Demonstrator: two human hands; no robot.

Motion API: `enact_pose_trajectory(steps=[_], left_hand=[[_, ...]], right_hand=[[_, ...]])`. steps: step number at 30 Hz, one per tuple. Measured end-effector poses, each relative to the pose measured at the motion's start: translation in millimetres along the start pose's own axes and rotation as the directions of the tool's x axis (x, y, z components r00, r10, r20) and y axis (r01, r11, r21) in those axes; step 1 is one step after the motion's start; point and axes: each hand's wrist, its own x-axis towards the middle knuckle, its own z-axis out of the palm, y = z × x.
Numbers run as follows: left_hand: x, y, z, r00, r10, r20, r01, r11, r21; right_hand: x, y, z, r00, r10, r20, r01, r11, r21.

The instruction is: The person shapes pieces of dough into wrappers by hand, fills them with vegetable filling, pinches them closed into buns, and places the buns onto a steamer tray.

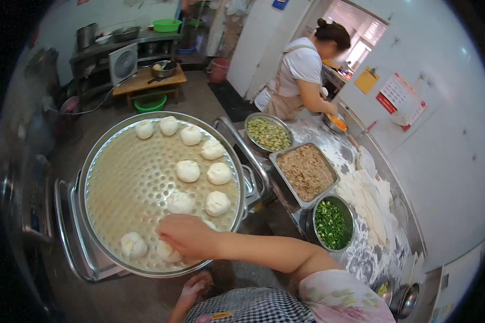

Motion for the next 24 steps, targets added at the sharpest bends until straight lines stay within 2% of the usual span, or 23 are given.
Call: enact_pose_trajectory(steps=[2,4,5,6,7,8,10,12,13,15,16,17,20,21,22,23,24], left_hand=[[38,-28,-13,0.998,-0.042,0.054,0.041,0.999,0.021],[99,-68,-34,0.976,0.0,0.219,-0.045,0.978,0.202],[139,-91,-50,0.924,0.035,0.38,-0.171,0.928,0.331],[115,-58,-13,0.932,-0.032,0.361,-0.064,0.966,0.252],[87,-17,32,0.935,-0.099,0.34,0.043,0.985,0.168],[67,23,83,0.952,-0.186,0.245,0.063,0.899,0.434],[85,13,111,0.91,-0.214,0.356,0.027,0.887,0.462],[96,6,158,0.833,-0.331,0.444,0.007,0.808,0.589],[102,-1,185,0.79,-0.382,0.479,-0.016,0.768,0.64],[111,-24,238,0.717,-0.489,0.497,-0.025,0.694,0.719],[115,-40,267,0.682,-0.537,0.497,-0.032,0.657,0.754],[118,-57,297,0.638,-0.555,0.534,-0.095,0.632,0.769],[140,-122,386,0.501,-0.604,0.619,-0.276,0.567,0.776],[152,-146,415,0.5,-0.593,0.631,-0.389,0.498,0.775],[155,-167,451,0.531,-0.557,0.639,-0.369,0.527,0.766],[178,-194,479,0.486,-0.511,0.709,-0.56,0.441,0.701],[202,-223,504,0.499,-0.45,0.741,-0.628,0.402,0.667]], right_hand=[[-49,10,-30,0.994,0.043,-0.095,-0.056,0.989,-0.134],[-117,23,-56,0.964,0.128,-0.235,-0.174,0.966,-0.19],[-148,24,-69,0.938,0.21,-0.277,-0.269,0.944,-0.193],[-185,23,-76,0.894,0.301,-0.333,-0.372,0.912,-0.173],[-221,22,-82,0.863,0.318,-0.394,-0.43,0.871,-0.238],[-259,20,-87,0.825,0.338,-0.453,-0.495,0.819,-0.29],[-334,10,-87,0.589,0.561,-0.581,-0.748,0.651,-0.129],[-410,-6,-82,0.177,0.771,-0.612,-0.884,0.398,0.246],[-449,-12,-77,0.139,0.715,-0.685,-0.864,0.426,0.27],[-505,-39,-75,0.063,0.675,-0.735,-0.886,0.377,0.27],[-532,-50,-73,-0.025,0.693,-0.721,-0.871,0.338,0.356],[-557,-61,-68,-0.11,0.71,-0.696,-0.848,0.299,0.438],[-636,-79,-54,-0.29,0.669,-0.684,-0.727,0.31,0.612],[-655,-89,-55,-0.383,0.686,-0.619,-0.635,0.291,0.715],[-678,-95,-53,-0.463,0.704,-0.539,-0.528,0.27,0.805],[-706,-102,-44,-0.472,0.671,-0.572,-0.57,0.263,0.779],[-734,-109,-29,-0.481,0.637,-0.603,-0.605,0.257,0.753]])
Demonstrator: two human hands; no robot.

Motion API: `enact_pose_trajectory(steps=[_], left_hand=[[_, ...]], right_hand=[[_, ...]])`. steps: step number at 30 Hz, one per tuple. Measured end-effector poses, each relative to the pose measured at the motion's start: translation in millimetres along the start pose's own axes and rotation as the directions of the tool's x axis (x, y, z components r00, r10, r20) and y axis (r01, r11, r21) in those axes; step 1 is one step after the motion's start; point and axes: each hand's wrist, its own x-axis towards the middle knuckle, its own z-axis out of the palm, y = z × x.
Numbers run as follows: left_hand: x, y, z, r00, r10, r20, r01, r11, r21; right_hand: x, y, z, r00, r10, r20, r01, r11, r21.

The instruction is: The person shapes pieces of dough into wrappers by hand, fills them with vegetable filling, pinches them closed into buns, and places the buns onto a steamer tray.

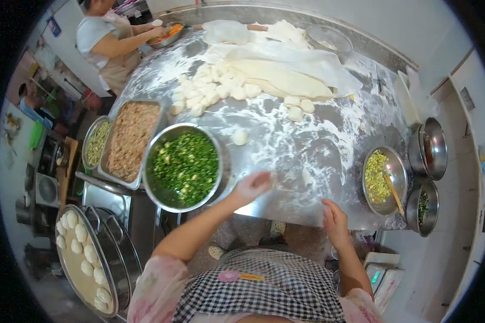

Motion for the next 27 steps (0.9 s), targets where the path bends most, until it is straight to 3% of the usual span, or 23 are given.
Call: enact_pose_trajectory(steps=[1,3,5,7,8,13,16,19,22,23,24,26,27], left_hand=[[37,26,6,0.988,-0.064,-0.139,0.087,0.982,0.168],[108,50,14,0.963,0.116,-0.242,-0.016,0.925,0.38],[178,32,13,0.841,0.483,-0.244,-0.22,0.718,0.66],[232,34,9,0.896,0.391,-0.212,-0.103,0.645,0.757],[248,35,10,0.869,0.463,-0.177,-0.132,0.562,0.817],[251,47,19,0.955,0.201,-0.217,0.038,0.643,0.765],[184,45,26,0.953,0.255,-0.162,-0.044,0.647,0.762],[114,17,22,0.997,0.004,-0.073,0.054,0.636,0.769],[80,26,29,0.929,0.293,-0.227,-0.134,0.837,0.53],[81,18,35,0.933,0.074,-0.352,-0.007,0.982,0.189],[87,14,38,0.919,0.216,-0.33,-0.077,0.919,0.388],[105,8,45,0.854,0.478,-0.206,-0.2,0.666,0.718],[112,5,52,0.821,0.552,-0.144,-0.324,0.658,0.68]], right_hand=[[1,17,-16,1.0,-0.008,-0.023,0.007,1.0,-0.02],[1,41,-49,0.998,-0.007,-0.057,0.004,0.999,-0.05],[0,76,-75,0.998,-0.012,-0.063,0.007,0.997,-0.08],[-4,117,-90,0.998,-0.031,-0.047,0.026,0.994,-0.11],[-3,124,-95,0.999,-0.035,-0.035,0.03,0.993,-0.115],[7,118,-101,0.992,0.063,0.113,-0.063,0.998,-0.008],[25,77,-100,0.921,0.284,0.266,-0.293,0.956,-0.008],[41,98,-81,0.962,0.064,0.265,-0.07,0.997,0.013],[54,66,-77,0.961,0.033,0.274,-0.031,0.999,-0.013],[58,45,-80,0.953,0.044,0.299,-0.039,0.999,-0.022],[57,42,-77,0.954,0.037,0.298,-0.026,0.999,-0.038],[56,39,-75,0.956,0.022,0.292,0.002,0.997,-0.083],[54,39,-74,0.953,-0.007,0.302,0.042,0.993,-0.109]])
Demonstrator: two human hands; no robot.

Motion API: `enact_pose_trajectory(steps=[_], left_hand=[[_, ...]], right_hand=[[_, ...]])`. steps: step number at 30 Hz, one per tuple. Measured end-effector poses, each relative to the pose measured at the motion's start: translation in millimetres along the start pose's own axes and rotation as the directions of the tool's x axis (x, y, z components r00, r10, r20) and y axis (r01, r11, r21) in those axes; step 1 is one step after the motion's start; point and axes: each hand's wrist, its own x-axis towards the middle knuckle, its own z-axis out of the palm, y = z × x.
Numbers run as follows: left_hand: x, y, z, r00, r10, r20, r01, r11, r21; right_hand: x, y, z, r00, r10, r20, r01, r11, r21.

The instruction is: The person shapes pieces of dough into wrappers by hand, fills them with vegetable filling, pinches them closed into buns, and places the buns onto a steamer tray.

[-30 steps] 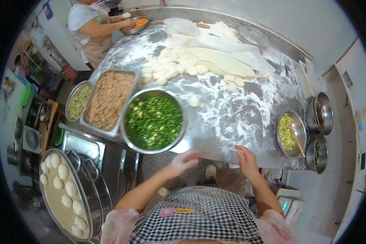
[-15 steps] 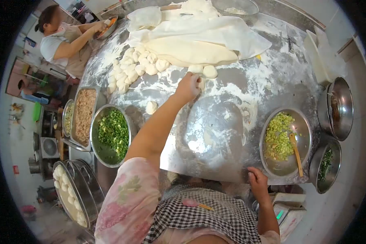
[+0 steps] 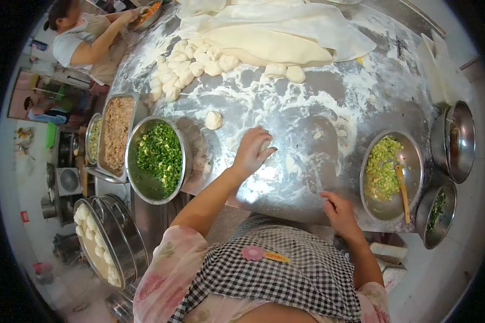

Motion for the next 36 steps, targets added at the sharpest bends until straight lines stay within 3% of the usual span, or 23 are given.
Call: enact_pose_trajectory(steps=[3,4,7,8,11,12,14,16,19,20,21,22,23,25,27,28,29,30,31,32,33,35,36], left_hand=[[-1,0,10,0.985,0.094,0.145,-0.089,0.995,-0.041],[-4,0,11,0.956,0.028,0.291,-0.046,0.997,0.055],[-10,-4,2,0.961,0.182,0.206,-0.165,0.982,-0.097],[-8,-1,-7,0.942,0.055,0.331,-0.037,0.997,-0.061],[7,25,-2,0.912,0.076,0.404,-0.186,0.953,0.24],[10,35,-3,0.875,0.005,0.484,-0.144,0.958,0.249],[18,31,9,0.891,0.031,0.452,-0.175,0.944,0.281],[28,36,13,0.903,0.012,0.43,-0.161,0.936,0.312],[35,26,20,0.908,-0.034,0.417,-0.102,0.949,0.299],[35,11,23,0.909,-0.163,0.383,0.199,0.978,-0.055],[36,-7,25,0.873,-0.29,0.392,0.447,0.798,-0.404],[31,-20,27,0.806,-0.39,0.445,0.588,0.447,-0.674],[30,-15,20,0.757,-0.539,0.368,0.467,0.054,-0.882],[17,-32,-1,0.688,-0.683,0.246,0.371,0.039,-0.928],[12,-28,-24,0.616,-0.766,0.186,0.434,0.133,-0.891],[11,-25,-32,0.582,-0.8,0.146,0.465,0.181,-0.867],[8,-23,-34,0.65,-0.75,0.124,0.596,0.402,-0.696],[8,-19,-34,0.715,-0.69,0.114,0.654,0.601,-0.46],[12,-16,-35,0.77,-0.629,0.108,0.638,0.751,-0.172],[22,-17,-23,0.756,-0.643,0.125,0.625,0.765,0.157],[-1,-41,12,0.965,-0.215,-0.147,0.237,0.96,0.147],[11,-18,23,0.976,-0.032,-0.215,0.035,0.999,0.014],[18,-7,28,0.967,0.061,-0.246,-0.073,0.997,-0.04]], right_hand=[[-8,5,7,0.999,-0.024,0.025,0.026,0.999,-0.047],[-12,7,11,0.999,0.005,0.032,-0.004,1.0,-0.018],[-16,8,17,0.999,0.021,0.024,-0.021,1.0,0.009],[-17,5,18,1.0,0.017,0.023,-0.017,1.0,0.009],[-12,-10,12,0.999,0.029,0.016,-0.028,0.999,-0.014],[-4,-13,12,0.999,-0.011,-0.034,0.009,0.999,-0.041],[23,-18,12,0.988,-0.089,-0.125,0.077,0.992,-0.099],[64,-23,13,0.944,-0.254,-0.211,0.185,0.936,-0.299],[122,-35,13,0.948,-0.207,-0.243,0.075,0.885,-0.46],[136,-42,13,0.946,-0.177,-0.273,0.018,0.867,-0.498],[151,-36,12,0.926,-0.22,-0.308,0.043,0.87,-0.491],[164,-23,12,0.902,-0.259,-0.344,0.066,0.872,-0.485],[173,-16,13,0.875,-0.299,-0.381,0.089,0.872,-0.481],[173,-40,19,0.936,-0.149,-0.318,0.081,0.972,-0.219],[162,-69,43,0.963,-0.126,-0.237,0.123,0.992,-0.029],[158,-79,56,0.99,-0.099,-0.1,0.098,0.995,-0.012],[153,-87,65,0.996,-0.078,0.037,0.078,0.997,0.0],[157,-52,87,0.933,-0.36,-0.015,0.344,0.903,-0.26],[164,-16,106,0.775,-0.632,0.001,0.547,0.67,-0.501],[162,-25,104,0.826,-0.557,-0.087,0.493,0.789,-0.366],[159,-38,101,0.869,-0.475,-0.142,0.444,0.873,-0.2],[145,-81,71,0.999,-0.032,-0.021,0.037,0.957,0.287],[139,-75,60,0.988,-0.104,-0.117,0.138,0.931,0.337]])
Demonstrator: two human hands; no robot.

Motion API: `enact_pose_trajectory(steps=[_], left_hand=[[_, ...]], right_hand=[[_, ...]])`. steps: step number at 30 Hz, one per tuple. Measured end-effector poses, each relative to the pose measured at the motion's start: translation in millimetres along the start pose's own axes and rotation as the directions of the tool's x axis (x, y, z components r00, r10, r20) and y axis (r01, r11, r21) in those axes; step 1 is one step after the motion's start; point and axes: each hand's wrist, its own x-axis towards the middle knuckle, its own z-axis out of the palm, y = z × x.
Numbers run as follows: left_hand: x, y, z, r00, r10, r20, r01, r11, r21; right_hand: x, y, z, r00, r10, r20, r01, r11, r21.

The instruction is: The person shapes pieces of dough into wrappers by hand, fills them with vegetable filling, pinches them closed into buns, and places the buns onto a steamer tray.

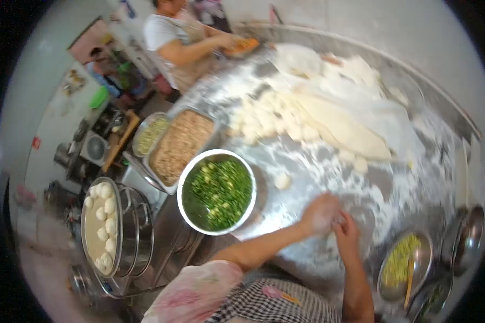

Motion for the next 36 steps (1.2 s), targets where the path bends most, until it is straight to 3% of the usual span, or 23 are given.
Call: enact_pose_trajectory(steps=[1,2,3,6,8,11,12,13,14,15,16,17,19,20,21,23,25,28,31,35,36], left_hand=[[4,14,2,0.963,-0.111,0.245,0.085,0.99,0.114],[8,27,3,0.855,-0.214,0.472,0.101,0.962,0.254],[-4,24,20,0.865,-0.158,0.477,0.02,0.959,0.282],[7,35,12,0.71,-0.222,0.668,-0.04,0.935,0.353],[15,34,12,0.719,-0.216,0.661,-0.022,0.943,0.332],[37,36,1,0.686,-0.24,0.687,-0.011,0.941,0.339],[41,40,-2,0.663,-0.254,0.704,-0.004,0.939,0.343],[30,24,13,0.847,-0.06,0.528,-0.143,0.931,0.335],[11,-8,40,0.935,0.164,0.314,-0.277,0.891,0.359],[1,-26,54,0.918,0.387,0.086,-0.387,0.826,0.411],[7,-20,50,0.955,0.162,0.246,-0.242,0.909,0.338],[15,-7,41,0.91,-0.06,0.41,-0.069,0.954,0.293],[13,17,23,0.792,-0.088,0.604,-0.017,0.986,0.166],[-3,31,14,0.758,0.065,0.649,-0.118,0.992,0.038],[-19,44,5,0.703,0.217,0.677,-0.206,0.974,-0.098],[-67,58,19,0.615,0.408,0.675,-0.403,0.898,-0.176],[-111,44,44,0.572,0.535,0.622,-0.678,0.735,-0.009],[-33,68,20,0.745,0.41,0.527,-0.35,0.912,-0.214],[11,60,20,0.899,0.172,0.404,-0.195,0.981,0.017],[27,38,-9,0.877,-0.133,0.462,-0.063,0.921,0.385],[13,30,-9,0.846,-0.215,0.488,-0.015,0.905,0.425]], right_hand=[[-8,-3,-12,0.997,0.052,-0.061,-0.044,0.992,0.119],[-10,-5,-23,0.992,0.066,-0.11,-0.061,0.997,0.047],[-17,5,-36,0.979,0.098,-0.177,-0.104,0.994,-0.024],[-41,65,-60,0.971,0.019,-0.239,-0.049,0.992,-0.119],[-60,83,-66,0.962,-0.02,-0.271,-0.047,0.97,-0.238],[-69,111,-63,0.95,-0.094,-0.299,0.061,0.991,-0.116],[-75,118,-63,0.96,-0.011,-0.28,0.003,1.0,-0.028],[-81,124,-65,0.965,0.069,-0.255,-0.055,0.997,0.059],[-87,122,-66,0.97,0.051,-0.238,-0.048,0.999,0.021],[-92,121,-67,0.975,0.034,-0.221,-0.038,0.999,-0.016],[-105,110,-66,0.977,-0.073,-0.199,0.038,0.984,-0.175],[-112,105,-66,0.972,-0.173,-0.16,0.113,0.938,-0.326],[-122,127,-80,0.996,0.011,-0.094,-0.048,0.916,-0.399],[-127,134,-85,0.992,0.109,-0.067,-0.128,0.89,-0.438],[-131,123,-82,0.988,0.073,-0.134,-0.117,0.927,-0.356],[-144,86,-74,0.96,0.017,-0.278,-0.072,0.979,-0.19],[-144,76,-75,0.957,0.03,-0.287,-0.09,0.976,-0.198],[-141,83,-70,0.957,0.034,-0.287,-0.085,0.982,-0.167],[-139,67,-75,0.964,-0.01,-0.265,-0.057,0.968,-0.244],[-141,42,-60,0.952,-0.046,-0.303,-0.048,0.954,-0.297],[-142,53,-60,0.96,-0.079,-0.268,-0.038,0.913,-0.405]])
